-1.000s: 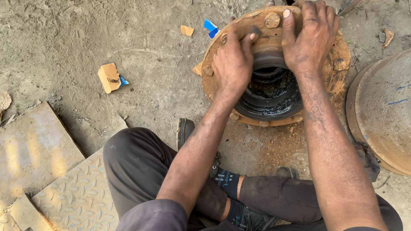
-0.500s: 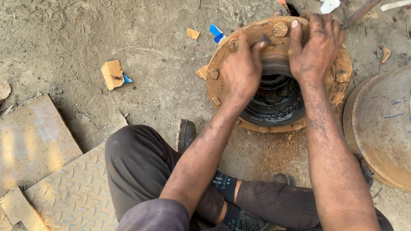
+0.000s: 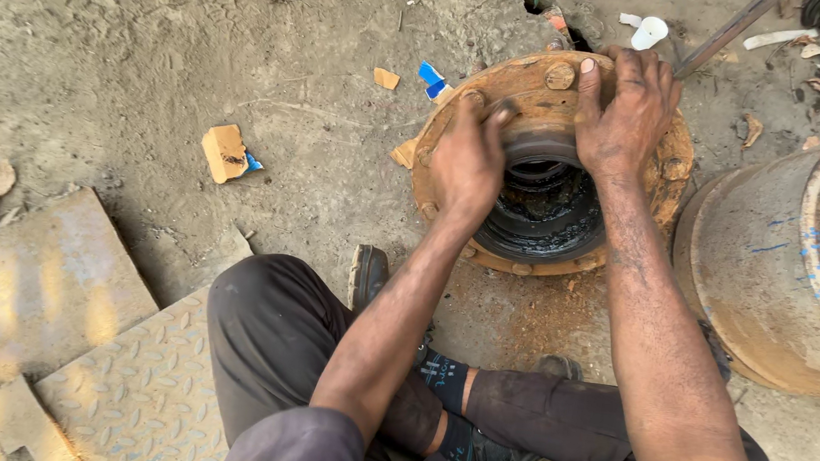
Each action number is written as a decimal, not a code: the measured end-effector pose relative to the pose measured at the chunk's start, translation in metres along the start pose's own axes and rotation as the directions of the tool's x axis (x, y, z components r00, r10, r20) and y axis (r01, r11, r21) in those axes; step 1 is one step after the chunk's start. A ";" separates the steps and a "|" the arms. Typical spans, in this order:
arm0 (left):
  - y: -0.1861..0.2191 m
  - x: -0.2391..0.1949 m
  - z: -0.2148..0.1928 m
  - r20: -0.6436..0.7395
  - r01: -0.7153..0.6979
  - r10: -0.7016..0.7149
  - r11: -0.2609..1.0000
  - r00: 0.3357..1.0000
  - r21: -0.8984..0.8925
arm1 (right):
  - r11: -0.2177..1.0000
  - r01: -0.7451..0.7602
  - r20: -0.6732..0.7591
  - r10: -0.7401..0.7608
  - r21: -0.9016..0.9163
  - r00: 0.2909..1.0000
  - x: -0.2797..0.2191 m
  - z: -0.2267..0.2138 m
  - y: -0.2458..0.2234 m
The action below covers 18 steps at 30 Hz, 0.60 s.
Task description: The person sits on the ground and scrubs the inside and outside surfaces of a large, rusty metal flange using a cloth and a wire brush. They repeatedly wipe the interior and scrape the exterior rim to remove rust and grime.
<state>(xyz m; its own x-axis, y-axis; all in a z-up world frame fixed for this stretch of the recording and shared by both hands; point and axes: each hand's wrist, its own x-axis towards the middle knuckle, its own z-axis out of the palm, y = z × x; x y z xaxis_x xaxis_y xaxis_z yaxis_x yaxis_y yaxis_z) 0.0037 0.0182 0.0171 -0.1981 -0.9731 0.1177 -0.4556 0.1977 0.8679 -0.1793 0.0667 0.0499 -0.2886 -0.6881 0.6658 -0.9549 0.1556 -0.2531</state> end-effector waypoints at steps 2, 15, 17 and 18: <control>0.006 0.001 -0.001 -0.006 -0.076 0.075 0.997 0.997 -0.020 | 1.000 0.006 0.003 -0.006 -0.009 1.000 -0.001 -0.002 -0.001; -0.068 -0.028 -0.001 -0.073 -0.001 0.000 1.000 0.997 -0.006 | 0.999 -0.046 0.033 0.047 -0.018 0.998 0.003 0.003 0.001; -0.047 -0.013 0.005 -0.076 -0.100 0.104 0.993 0.992 0.066 | 0.998 -0.064 0.045 0.064 -0.002 0.997 0.002 0.004 0.001; -0.037 -0.003 0.008 -0.082 -0.170 0.180 0.978 0.980 0.119 | 0.997 -0.074 0.054 0.074 0.003 0.996 0.002 0.003 0.001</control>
<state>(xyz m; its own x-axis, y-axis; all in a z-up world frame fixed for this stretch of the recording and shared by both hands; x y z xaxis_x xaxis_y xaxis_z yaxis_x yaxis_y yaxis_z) 0.0138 0.0145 -0.0197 -0.2053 -0.9279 0.3111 -0.5149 0.3728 0.7719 -0.1804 0.0632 0.0484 -0.3543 -0.7121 0.6062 -0.9305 0.2041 -0.3042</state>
